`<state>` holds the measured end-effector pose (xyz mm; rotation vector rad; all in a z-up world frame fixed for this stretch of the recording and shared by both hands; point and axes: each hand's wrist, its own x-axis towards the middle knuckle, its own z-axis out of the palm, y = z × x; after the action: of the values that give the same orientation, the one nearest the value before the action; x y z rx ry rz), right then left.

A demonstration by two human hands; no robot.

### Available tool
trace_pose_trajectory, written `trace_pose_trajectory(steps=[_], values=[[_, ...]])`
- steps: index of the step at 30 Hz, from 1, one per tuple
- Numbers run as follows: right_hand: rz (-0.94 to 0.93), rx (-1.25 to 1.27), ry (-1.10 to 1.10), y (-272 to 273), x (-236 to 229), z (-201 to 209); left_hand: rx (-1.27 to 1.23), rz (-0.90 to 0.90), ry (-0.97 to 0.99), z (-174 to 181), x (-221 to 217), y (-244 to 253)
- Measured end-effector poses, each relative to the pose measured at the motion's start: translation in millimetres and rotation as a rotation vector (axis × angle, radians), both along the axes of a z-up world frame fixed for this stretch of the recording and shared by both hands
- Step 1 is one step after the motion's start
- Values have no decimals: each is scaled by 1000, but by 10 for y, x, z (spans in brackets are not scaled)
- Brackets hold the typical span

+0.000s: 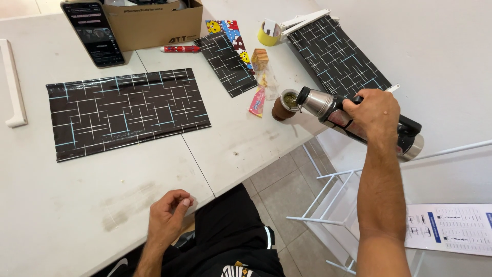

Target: Assembling a multi-tier shoe rack by inserting support poles into fabric shelves and connecting them to plastic side supports.

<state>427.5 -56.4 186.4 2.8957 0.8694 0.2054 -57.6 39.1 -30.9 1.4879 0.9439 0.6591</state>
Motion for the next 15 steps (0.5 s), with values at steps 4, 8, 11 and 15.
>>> trace_pose_trajectory(steps=[4, 8, 11, 15], values=[[1, 51, 7, -86, 3, -48, 15, -4, 9, 20, -1, -2], [-2, 141, 81, -173, -101, -40, -19, 8, -7, 22, 1, -10], [-40, 249, 188, -237, -186, -55, -20, 6, -11, 8, 4, -3], [-76, 423, 360, -303, -336, -74, -24, 1, -6, 36, 4, -4]])
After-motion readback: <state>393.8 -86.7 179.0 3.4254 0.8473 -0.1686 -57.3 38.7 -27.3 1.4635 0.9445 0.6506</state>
